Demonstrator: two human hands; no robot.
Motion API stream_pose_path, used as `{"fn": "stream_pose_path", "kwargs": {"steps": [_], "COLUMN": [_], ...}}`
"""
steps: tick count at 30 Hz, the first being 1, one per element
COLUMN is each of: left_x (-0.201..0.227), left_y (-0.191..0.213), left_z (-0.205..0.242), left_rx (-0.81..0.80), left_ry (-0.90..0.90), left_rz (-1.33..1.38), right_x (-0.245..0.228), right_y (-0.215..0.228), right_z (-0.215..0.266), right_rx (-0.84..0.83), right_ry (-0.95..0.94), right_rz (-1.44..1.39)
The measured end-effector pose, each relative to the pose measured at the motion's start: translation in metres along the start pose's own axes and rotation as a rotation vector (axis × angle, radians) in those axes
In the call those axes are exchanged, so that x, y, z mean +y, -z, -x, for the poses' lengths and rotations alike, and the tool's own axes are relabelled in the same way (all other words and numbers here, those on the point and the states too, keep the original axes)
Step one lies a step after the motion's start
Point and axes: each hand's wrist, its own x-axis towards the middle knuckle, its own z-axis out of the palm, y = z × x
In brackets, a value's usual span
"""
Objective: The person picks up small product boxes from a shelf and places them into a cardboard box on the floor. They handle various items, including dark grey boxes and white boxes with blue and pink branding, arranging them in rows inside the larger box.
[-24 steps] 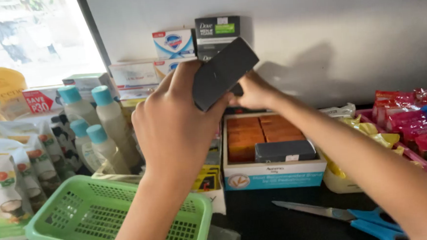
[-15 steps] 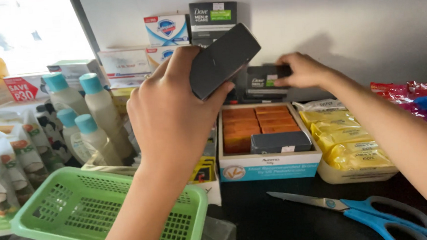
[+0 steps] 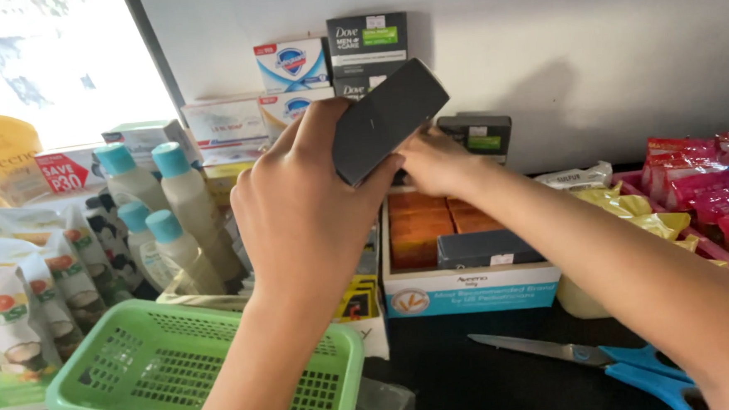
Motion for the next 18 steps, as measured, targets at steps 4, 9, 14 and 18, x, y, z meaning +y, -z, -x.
{"fn": "stream_pose_path", "kwargs": {"steps": [4,9,14,18], "left_x": [0.003,0.004,0.001,0.002], "left_y": [-0.002,-0.002,-0.004,-0.001], "left_z": [0.001,0.001,0.002,-0.001], "left_rx": [-0.002,-0.019,-0.011,0.012], "left_ry": [0.009,0.007,0.012,0.042], "left_rz": [0.009,0.019,0.01,0.027], "right_x": [0.024,0.038,0.046,0.046], "right_y": [-0.033,-0.048,-0.028,-0.008], "right_z": [-0.027,-0.069,-0.052,-0.04], "right_rx": [0.131,-0.049,-0.243,-0.19], "right_ry": [0.118,-0.518,0.005,0.02], "right_rz": [0.008,-1.523,-0.126,-0.102]}}
